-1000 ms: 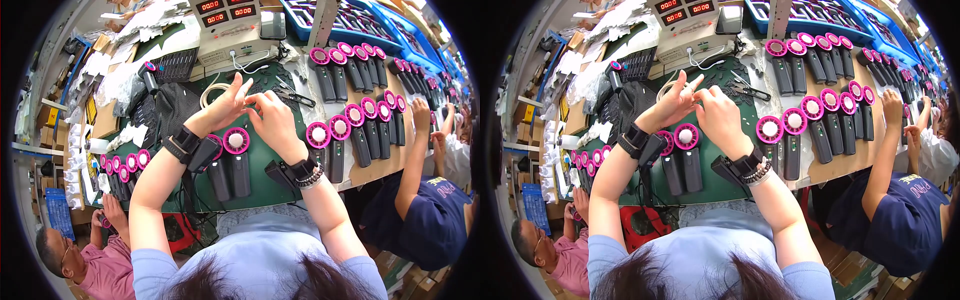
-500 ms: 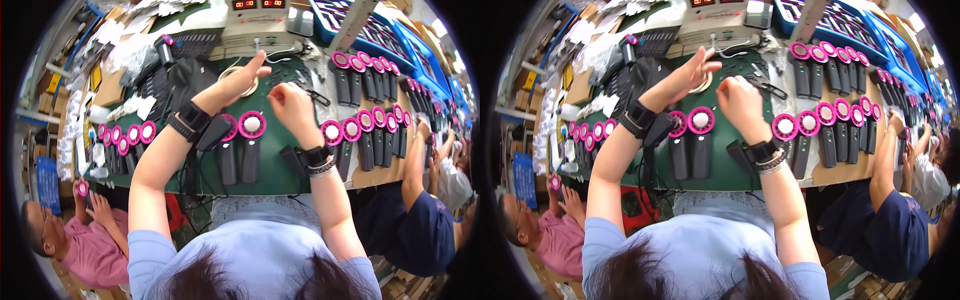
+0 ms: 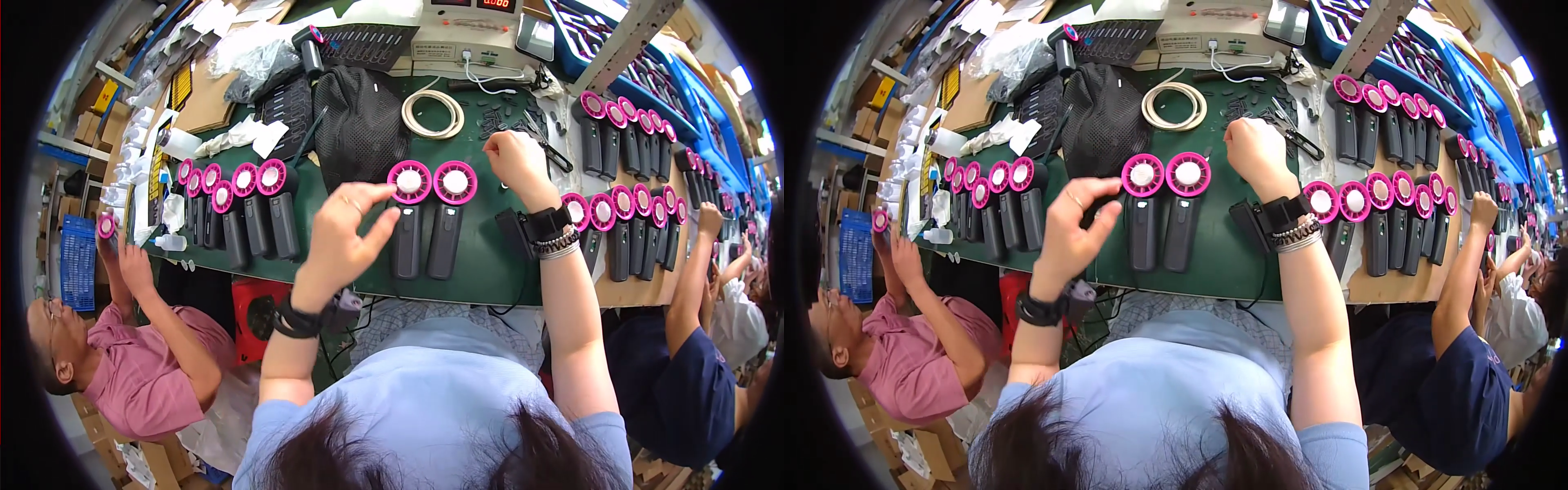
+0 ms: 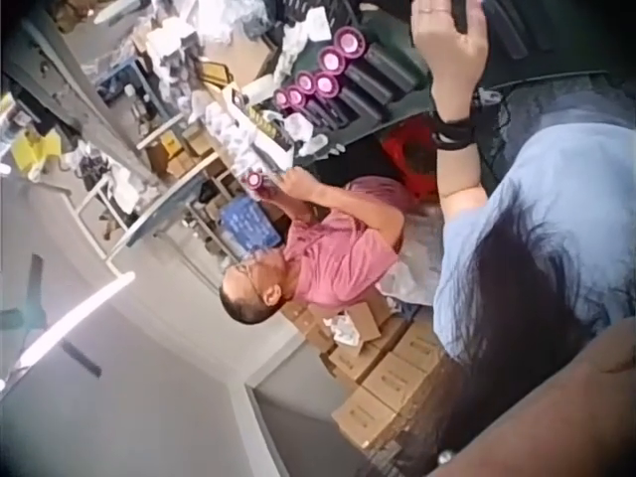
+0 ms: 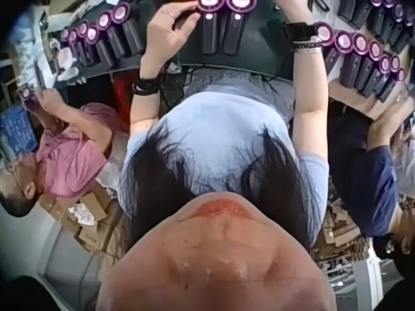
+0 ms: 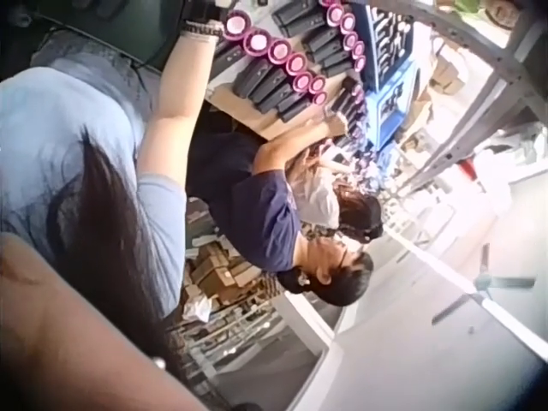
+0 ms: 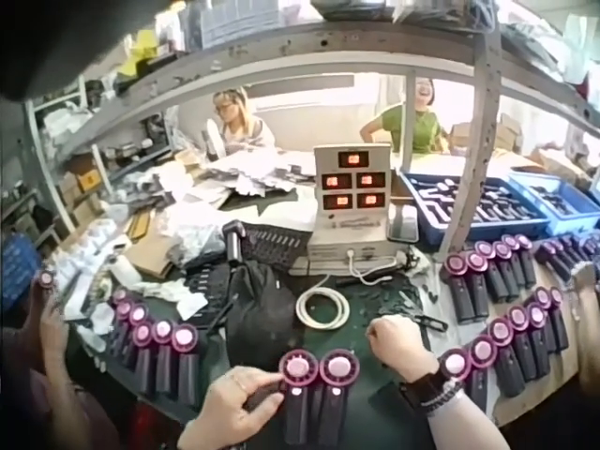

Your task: The person assembles handheld fans by pressing small black components into the handles and wiping the fan heads. They then use shears to trim a small plastic piece before inserting it into a fan handle.

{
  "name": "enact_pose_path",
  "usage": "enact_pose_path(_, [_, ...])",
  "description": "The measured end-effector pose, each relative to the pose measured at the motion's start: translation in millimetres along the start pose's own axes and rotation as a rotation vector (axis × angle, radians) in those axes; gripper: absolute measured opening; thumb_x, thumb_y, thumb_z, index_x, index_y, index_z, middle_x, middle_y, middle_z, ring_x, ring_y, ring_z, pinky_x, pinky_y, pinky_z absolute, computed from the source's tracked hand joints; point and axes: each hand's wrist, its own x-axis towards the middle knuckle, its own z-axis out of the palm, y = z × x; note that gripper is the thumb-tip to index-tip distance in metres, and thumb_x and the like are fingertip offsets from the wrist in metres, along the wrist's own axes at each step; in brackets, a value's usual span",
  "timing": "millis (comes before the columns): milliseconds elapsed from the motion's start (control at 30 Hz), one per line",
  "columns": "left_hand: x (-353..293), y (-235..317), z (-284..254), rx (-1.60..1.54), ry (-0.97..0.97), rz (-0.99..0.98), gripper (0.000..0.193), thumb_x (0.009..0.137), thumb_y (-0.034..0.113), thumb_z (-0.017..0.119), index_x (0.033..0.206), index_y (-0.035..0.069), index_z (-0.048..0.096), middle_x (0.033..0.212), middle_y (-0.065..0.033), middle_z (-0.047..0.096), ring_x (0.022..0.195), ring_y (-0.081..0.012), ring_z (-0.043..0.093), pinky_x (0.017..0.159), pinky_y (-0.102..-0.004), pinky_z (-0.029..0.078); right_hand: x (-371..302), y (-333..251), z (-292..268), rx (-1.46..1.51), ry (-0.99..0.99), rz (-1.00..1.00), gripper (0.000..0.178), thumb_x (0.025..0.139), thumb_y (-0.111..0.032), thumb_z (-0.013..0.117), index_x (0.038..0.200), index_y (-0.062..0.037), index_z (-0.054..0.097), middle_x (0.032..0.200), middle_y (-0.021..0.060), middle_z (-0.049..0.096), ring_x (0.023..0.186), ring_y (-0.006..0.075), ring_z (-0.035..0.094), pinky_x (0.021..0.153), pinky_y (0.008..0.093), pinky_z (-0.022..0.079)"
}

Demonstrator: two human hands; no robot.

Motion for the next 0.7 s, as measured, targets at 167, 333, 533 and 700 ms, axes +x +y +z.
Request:
enact_pose_path(167, [-48, 9, 23, 0.195, 0.003, 0.131, 0.022, 0.077, 0.011, 0.073, 0.098, 0.005, 0.067, 0.101, -0.0101, 0.067, 0.092, -0.0288, 0.063, 0.081, -0.0394, 0.049, 2, 1, -1, -0.037, 0.011, -0.005, 0.013, 0.080, -0.019, 0.065, 0.081, -0.0091, 0.072, 0.078, 0.0123, 0.069, 0.078, 0.0324, 0.067, 0.071, 0.0409, 0.054])
enact_pose_path(333, [-63, 9, 37, 0.246, 0.029, 0.133, 0.022, 0.078, 0.012, 0.073, 0.098, 0.005, 0.068, 0.108, -0.0090, 0.066, 0.097, -0.0276, 0.063, 0.084, -0.0395, 0.049, 4, -2, -2, -0.040, -0.019, -0.018, 0.013, 0.079, -0.021, 0.070, 0.078, -0.0084, 0.071, 0.075, 0.0110, 0.069, 0.076, 0.0309, 0.068, 0.069, 0.0403, 0.054])
enact_pose_path(533, [-67, 8, 40, 0.287, 0.006, 0.113, 0.026, 0.078, 0.012, 0.073, 0.103, 0.005, 0.067, 0.116, -0.0096, 0.065, 0.105, -0.0287, 0.061, 0.088, -0.0407, 0.047, 3, -6, -10, 0.012, -0.104, 0.003, 0.018, 0.075, -0.023, 0.077, 0.077, -0.0068, 0.069, 0.073, 0.0101, 0.069, 0.074, 0.0296, 0.068, 0.068, 0.0389, 0.054])
enact_pose_path(700, [-65, 8, 40, 0.313, -0.027, 0.112, 0.030, 0.079, 0.013, 0.072, 0.107, 0.005, 0.066, 0.121, -0.0093, 0.065, 0.109, -0.0284, 0.060, 0.091, -0.0410, 0.046, 1, 1, -6, 0.040, -0.079, -0.043, 0.016, 0.076, -0.021, 0.076, 0.080, -0.0062, 0.069, 0.073, 0.0104, 0.068, 0.074, 0.0294, 0.068, 0.069, 0.0385, 0.054])
